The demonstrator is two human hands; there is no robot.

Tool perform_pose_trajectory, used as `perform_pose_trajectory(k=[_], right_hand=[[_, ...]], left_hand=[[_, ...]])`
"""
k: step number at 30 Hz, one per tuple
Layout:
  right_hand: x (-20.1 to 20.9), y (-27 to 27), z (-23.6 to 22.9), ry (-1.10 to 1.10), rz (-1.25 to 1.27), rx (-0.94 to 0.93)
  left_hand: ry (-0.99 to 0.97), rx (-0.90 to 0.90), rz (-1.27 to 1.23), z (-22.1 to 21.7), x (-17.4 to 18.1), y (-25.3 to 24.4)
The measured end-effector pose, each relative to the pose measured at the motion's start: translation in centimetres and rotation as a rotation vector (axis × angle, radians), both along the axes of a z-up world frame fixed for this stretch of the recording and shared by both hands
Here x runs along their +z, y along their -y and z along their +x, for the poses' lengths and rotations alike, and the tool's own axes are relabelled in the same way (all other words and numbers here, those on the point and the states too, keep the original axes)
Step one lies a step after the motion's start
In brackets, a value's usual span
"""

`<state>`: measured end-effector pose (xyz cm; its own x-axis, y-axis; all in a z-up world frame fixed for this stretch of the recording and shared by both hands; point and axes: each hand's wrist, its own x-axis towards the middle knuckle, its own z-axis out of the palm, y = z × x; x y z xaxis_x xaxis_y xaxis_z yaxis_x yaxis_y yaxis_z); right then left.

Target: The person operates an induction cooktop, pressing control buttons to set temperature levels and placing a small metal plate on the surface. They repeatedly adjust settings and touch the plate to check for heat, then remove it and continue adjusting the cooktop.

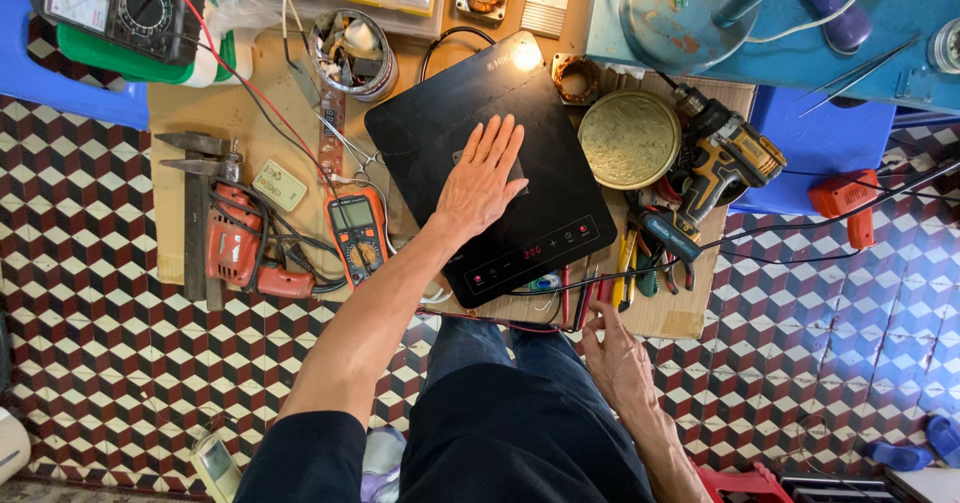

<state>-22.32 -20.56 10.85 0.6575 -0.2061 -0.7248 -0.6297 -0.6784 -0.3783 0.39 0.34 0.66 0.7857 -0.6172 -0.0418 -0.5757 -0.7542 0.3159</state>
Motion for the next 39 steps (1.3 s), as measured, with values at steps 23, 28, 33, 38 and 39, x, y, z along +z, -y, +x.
perform_pose_trajectory(k=[23,28,33,38,39], right_hand=[[-1.5,-1.5,2.3,0.279,0.098,0.336],[-2.3,-1.5,3.5,0.326,0.125,0.405],[-2.1,-1.2,4.1,0.394,0.107,0.448],[-1.3,-1.0,4.6,0.325,0.101,0.434],[-1.1,-1.1,4.4,0.311,0.097,0.44]], left_hand=[[-0.452,1.065,-0.412,-7.3,3.7,-5.2],[-0.056,0.873,-0.458,-12.1,3.8,-6.0],[0.053,0.767,-0.349,-14.4,3.4,-4.9],[0.053,0.653,-0.339,-14.6,3.5,-3.4],[0.047,0.632,-0.336,-14.8,3.5,-3.3]])
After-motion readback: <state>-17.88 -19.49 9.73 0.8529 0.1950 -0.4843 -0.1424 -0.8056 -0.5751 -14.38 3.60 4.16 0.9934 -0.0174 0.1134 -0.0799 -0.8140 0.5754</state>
